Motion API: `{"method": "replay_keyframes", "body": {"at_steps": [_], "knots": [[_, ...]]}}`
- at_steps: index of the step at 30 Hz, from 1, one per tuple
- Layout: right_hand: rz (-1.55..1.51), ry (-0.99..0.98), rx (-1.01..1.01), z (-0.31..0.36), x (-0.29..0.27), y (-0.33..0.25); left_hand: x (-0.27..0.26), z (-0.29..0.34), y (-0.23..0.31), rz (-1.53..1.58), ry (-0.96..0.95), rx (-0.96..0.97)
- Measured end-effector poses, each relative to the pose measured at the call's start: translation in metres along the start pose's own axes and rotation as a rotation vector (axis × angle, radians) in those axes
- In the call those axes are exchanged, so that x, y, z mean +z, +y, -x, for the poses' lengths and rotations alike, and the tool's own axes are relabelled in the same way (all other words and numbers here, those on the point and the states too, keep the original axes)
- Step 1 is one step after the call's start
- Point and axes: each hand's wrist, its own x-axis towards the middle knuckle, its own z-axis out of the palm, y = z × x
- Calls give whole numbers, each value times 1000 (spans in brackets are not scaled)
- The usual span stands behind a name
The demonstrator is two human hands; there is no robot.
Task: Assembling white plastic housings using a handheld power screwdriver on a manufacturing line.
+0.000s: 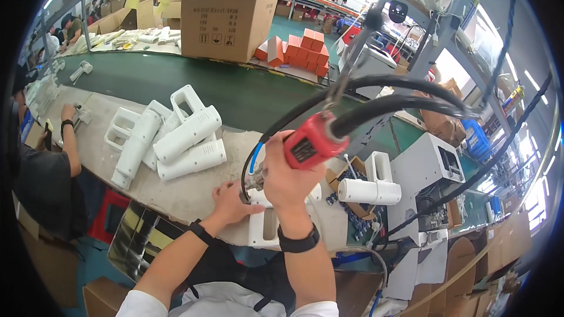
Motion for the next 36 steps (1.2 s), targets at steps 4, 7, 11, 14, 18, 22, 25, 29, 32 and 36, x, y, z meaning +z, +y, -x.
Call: {"method": "replay_keyframes", "body": {"at_steps": [4,7,11,14,18,22,25,29,32,36], "knots": [[-20,-35,-85,2,-4,-1,-3,-1,0,-72,-97,13],[-2,-40,13,8,-6,11,-5,2,-2,-111,-145,44],[29,-42,47,10,-7,35,-10,4,4,-89,-128,43],[105,-64,38,14,-6,57,-14,6,8,-7,-118,4],[172,-127,44,20,-4,58,-7,0,1,-78,-173,79],[28,-37,81,19,-3,44,-12,6,10,-101,-136,2],[46,-4,33,6,-9,-3,-9,0,5,-101,-158,9],[6,18,5,3,-13,-12,-9,-2,4,-77,-174,-1],[92,-27,-39,8,-19,11,-8,-1,3,-110,-170,-16],[112,-42,59,16,-24,45,-12,3,10,-122,-186,24]]}}
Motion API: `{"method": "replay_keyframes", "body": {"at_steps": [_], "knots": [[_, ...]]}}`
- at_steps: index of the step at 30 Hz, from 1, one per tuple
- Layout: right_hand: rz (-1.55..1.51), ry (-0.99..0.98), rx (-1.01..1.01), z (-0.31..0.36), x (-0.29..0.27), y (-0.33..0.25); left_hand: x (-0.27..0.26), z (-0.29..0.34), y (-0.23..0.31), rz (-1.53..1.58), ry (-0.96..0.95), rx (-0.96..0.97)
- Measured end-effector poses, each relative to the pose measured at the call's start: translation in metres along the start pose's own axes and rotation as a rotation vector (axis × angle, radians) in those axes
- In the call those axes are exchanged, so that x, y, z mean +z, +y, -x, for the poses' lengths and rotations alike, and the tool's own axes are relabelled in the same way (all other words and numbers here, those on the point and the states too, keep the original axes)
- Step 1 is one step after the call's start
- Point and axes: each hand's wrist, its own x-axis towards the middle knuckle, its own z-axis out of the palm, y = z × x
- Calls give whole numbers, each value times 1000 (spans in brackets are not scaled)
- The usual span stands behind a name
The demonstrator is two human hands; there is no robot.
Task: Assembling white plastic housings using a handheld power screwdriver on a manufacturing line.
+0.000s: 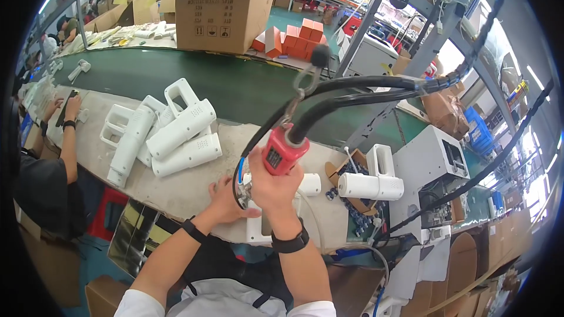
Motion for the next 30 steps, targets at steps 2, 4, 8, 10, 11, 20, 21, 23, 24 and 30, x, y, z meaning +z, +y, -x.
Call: {"method": "replay_keyframes", "body": {"at_steps": [2,4,8,10,11,20,21,23,24,30], "knots": [[8,-46,14,2,1,8,-1,4,7,-33,-9,6],[44,-48,-9,4,-1,10,6,16,16,58,103,33],[-76,50,-19,-1,-7,-1,29,21,19,-45,201,61],[-51,46,-110,-8,-10,-38,31,11,10,-145,334,16],[-14,50,-204,-8,-17,-59,29,6,9,-141,323,14],[-48,100,-92,0,-42,-62,10,-28,4,-119,343,-15],[-35,102,-68,-1,-42,-60,9,-27,6,-118,341,-14],[-47,131,-11,4,-43,-38,8,-26,9,-117,315,-23],[4,114,-35,8,-45,-13,9,-25,7,-120,319,-30],[106,-29,-85,10,-43,-2,8,-24,12,-108,326,-31]]}}
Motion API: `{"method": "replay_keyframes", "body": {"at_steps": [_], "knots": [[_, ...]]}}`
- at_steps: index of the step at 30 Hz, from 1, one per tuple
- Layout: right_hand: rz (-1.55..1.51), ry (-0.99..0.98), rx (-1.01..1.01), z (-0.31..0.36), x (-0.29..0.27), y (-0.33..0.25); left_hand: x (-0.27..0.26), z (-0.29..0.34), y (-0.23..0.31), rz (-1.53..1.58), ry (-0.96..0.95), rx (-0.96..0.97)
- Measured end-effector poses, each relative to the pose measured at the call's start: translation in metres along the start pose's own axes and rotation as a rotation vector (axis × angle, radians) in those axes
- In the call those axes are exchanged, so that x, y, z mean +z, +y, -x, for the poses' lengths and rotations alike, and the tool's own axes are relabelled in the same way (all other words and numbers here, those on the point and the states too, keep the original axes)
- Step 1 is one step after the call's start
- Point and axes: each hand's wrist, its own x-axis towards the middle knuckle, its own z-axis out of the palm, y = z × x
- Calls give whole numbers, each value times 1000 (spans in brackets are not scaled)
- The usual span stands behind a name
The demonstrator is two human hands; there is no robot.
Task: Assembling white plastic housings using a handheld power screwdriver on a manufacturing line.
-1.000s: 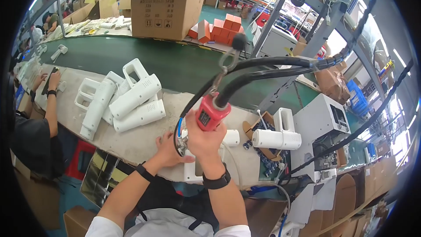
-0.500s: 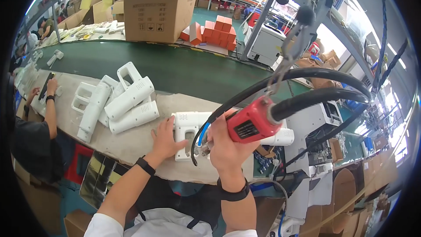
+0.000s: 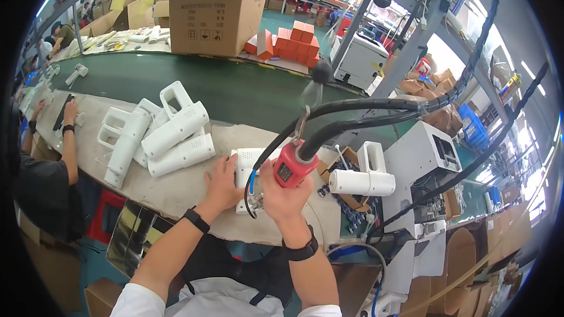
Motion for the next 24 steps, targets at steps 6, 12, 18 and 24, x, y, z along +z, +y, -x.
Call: {"method": "replay_keyframes", "body": {"at_steps": [6,12,18,24], "knots": [[-241,100,85,-2,16,-81,0,1,-5,-9,10,4],[-160,-24,61,4,32,-67,8,-3,-7,23,0,19],[-212,-24,124,3,45,-34,7,-7,-14,17,17,13],[-67,-27,187,23,37,28,26,-4,-21,-24,139,150]]}}
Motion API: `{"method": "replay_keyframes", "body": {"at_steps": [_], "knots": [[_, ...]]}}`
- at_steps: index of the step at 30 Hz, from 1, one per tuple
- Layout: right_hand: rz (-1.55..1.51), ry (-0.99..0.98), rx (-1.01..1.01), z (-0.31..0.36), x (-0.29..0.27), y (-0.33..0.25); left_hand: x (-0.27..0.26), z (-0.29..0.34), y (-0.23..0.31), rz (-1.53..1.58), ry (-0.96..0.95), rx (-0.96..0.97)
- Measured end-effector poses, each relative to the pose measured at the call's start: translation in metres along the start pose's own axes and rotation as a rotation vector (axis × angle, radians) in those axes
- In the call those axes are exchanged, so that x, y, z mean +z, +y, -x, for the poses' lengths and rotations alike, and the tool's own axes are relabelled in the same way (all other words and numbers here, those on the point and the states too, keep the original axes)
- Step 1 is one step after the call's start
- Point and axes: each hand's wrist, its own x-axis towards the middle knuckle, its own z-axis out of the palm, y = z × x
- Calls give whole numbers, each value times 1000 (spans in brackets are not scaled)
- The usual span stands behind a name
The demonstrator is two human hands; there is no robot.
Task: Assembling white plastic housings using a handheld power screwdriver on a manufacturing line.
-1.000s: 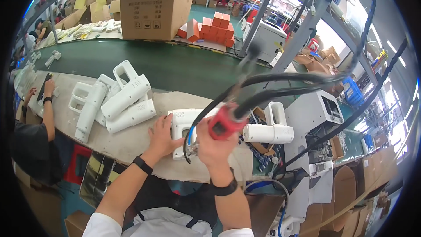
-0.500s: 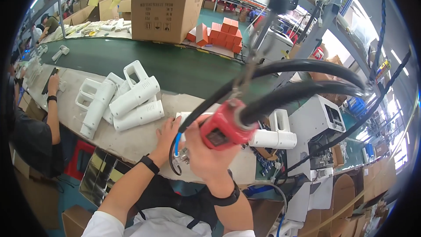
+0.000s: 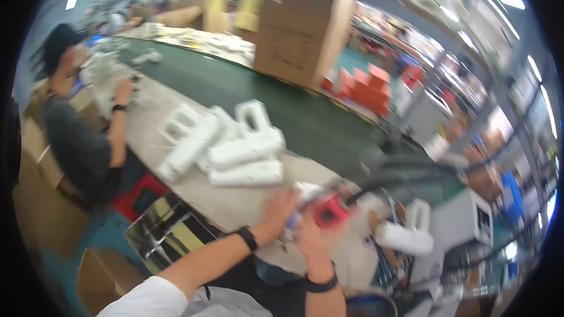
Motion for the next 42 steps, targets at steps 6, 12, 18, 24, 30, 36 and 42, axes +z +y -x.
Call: {"method": "replay_keyframes", "body": {"at_steps": [6,12,18,24,30,36,42], "knots": [[-48,197,-120,-7,-13,-46,1,11,0,421,79,-17],[42,172,-297,-15,-43,-103,-77,50,-29,676,-121,-199],[606,30,-147,111,-111,-45,-145,116,-51,942,-319,-292],[-207,-406,792,155,-144,-34,-162,138,-32,1005,-454,-121],[-182,-44,689,201,-201,-31,-146,113,18,880,-793,71],[-397,252,771,310,-316,-73,-170,62,8,289,-204,149],[-292,884,724,464,-411,-97,-178,-52,-202,-67,-39,25]]}}
